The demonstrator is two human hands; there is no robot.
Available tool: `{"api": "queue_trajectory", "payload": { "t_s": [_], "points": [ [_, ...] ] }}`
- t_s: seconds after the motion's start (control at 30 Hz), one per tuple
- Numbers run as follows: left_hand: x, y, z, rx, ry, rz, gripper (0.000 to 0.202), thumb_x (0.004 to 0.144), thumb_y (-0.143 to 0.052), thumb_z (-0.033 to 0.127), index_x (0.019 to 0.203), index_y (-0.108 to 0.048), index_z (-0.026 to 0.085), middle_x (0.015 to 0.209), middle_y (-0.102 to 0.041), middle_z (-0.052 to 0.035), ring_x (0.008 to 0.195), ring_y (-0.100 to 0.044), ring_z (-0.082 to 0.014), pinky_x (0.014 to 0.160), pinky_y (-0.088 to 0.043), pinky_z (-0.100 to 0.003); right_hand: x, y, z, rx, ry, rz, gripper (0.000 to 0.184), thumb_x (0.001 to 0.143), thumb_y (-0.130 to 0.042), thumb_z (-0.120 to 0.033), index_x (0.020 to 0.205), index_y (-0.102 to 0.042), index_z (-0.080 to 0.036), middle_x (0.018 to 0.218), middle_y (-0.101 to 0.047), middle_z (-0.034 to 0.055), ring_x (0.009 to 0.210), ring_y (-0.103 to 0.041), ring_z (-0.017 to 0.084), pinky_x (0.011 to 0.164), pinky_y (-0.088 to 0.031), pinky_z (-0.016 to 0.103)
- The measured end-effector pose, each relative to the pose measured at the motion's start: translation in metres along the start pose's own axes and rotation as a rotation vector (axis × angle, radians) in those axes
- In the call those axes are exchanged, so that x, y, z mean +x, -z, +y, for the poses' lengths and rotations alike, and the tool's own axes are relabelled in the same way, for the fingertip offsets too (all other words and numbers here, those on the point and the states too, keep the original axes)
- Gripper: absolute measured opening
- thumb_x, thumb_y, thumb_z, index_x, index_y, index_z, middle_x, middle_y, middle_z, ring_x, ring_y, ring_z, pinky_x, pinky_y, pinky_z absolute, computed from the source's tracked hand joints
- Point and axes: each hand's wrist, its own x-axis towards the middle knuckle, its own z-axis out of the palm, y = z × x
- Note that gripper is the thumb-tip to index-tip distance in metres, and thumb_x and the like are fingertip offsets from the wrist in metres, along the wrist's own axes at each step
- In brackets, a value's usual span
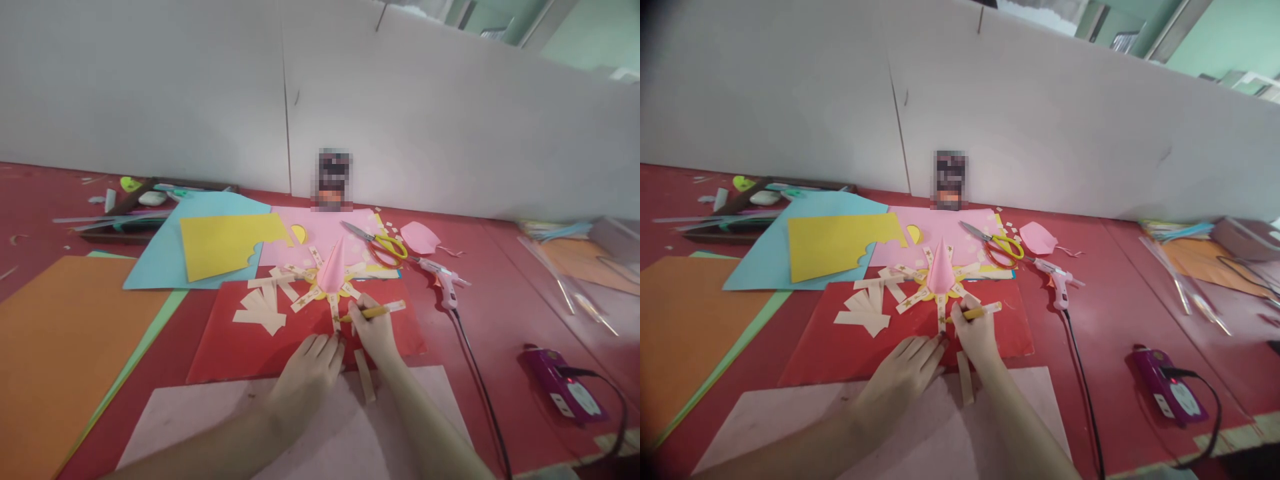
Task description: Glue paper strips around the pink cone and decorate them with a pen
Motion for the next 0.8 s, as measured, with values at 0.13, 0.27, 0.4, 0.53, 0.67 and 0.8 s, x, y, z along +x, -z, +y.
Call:
{"api": "queue_trajectory", "payload": {
  "t_s": [0.13, 0.27, 0.4, 0.53, 0.67, 0.8],
  "points": [
    [0.0006, 0.0004, 0.0000, -0.021, 0.001, 0.010, 0.028, 0.085, -0.039, 0.007, 0.107, -0.057, 0.009, 0.098, -0.063, -0.0109, 0.086, -0.058, -0.0221, 0.078, -0.044, -0.038, 0.0005, 0.0002, 0.0004, -0.028, 0.027, 0.013, 0.030, 0.078, -0.047, -0.031, 0.054, -0.030, -0.023, 0.038, -0.035, -0.0092, 0.037, -0.036, 0.008, 0.041, -0.029, 0.020],
    [0.0015, 0.0019, -0.0001, -0.026, 0.008, 0.023, 0.027, 0.086, -0.039, 0.007, 0.105, -0.058, 0.009, 0.095, -0.063, -0.0106, 0.085, -0.057, -0.0216, 0.077, -0.044, -0.037, 0.0010, 0.0007, 0.0006, 0.000, 0.025, -0.008, 0.029, 0.078, -0.047, -0.030, 0.055, -0.030, -0.023, 0.038, -0.034, -0.0095, 0.036, -0.036, 0.008, 0.040, -0.029, 0.020],
    [0.0017, 0.0021, -0.0006, 0.034, -0.007, 0.016, 0.028, 0.086, -0.038, 0.008, 0.105, -0.058, 0.010, 0.095, -0.063, -0.0090, 0.084, -0.056, -0.0213, 0.077, -0.043, -0.036, 0.0018, 0.0010, -0.0006, 0.023, 0.001, -0.004, 0.028, 0.077, -0.047, -0.030, 0.055, -0.031, -0.023, 0.037, -0.036, -0.0093, 0.035, -0.037, 0.008, 0.040, -0.030, 0.020],
    [0.0017, -0.0018, -0.0014, 0.011, -0.001, 0.066, 0.027, 0.085, -0.040, 0.008, 0.106, -0.057, 0.008, 0.094, -0.063, -0.0099, 0.083, -0.056, -0.0211, 0.077, -0.042, -0.036, 0.0024, 0.0004, -0.0028, 0.021, 0.002, -0.003, 0.029, 0.076, -0.048, -0.031, 0.054, -0.032, -0.023, 0.037, -0.037, -0.0091, 0.035, -0.038, 0.008, 0.041, -0.030, 0.020],
    [0.0023, -0.0047, -0.0012, -0.019, 0.015, 0.099, 0.025, 0.087, -0.039, 0.010, 0.104, -0.057, 0.009, 0.091, -0.063, -0.0093, 0.081, -0.057, -0.0208, 0.075, -0.043, -0.036, 0.0022, 0.0004, -0.0029, -0.004, 0.014, -0.004, 0.029, 0.076, -0.046, -0.030, 0.053, -0.031, -0.023, 0.036, -0.036, -0.0090, 0.035, -0.036, 0.008, 0.041, -0.030, 0.020],
    [0.0026, -0.0042, -0.0007, -0.030, 0.016, 0.092, 0.025, 0.086, -0.041, 0.011, 0.105, -0.057, 0.007, 0.091, -0.064, -0.0097, 0.081, -0.057, -0.0215, 0.075, -0.043, -0.037, 0.0024, 0.0003, -0.0002, -0.053, 0.036, 0.011, 0.028, 0.076, -0.045, -0.029, 0.053, -0.030, -0.023, 0.036, -0.035, -0.0089, 0.036, -0.034, 0.007, 0.041, -0.027, 0.021]
  ]
}}
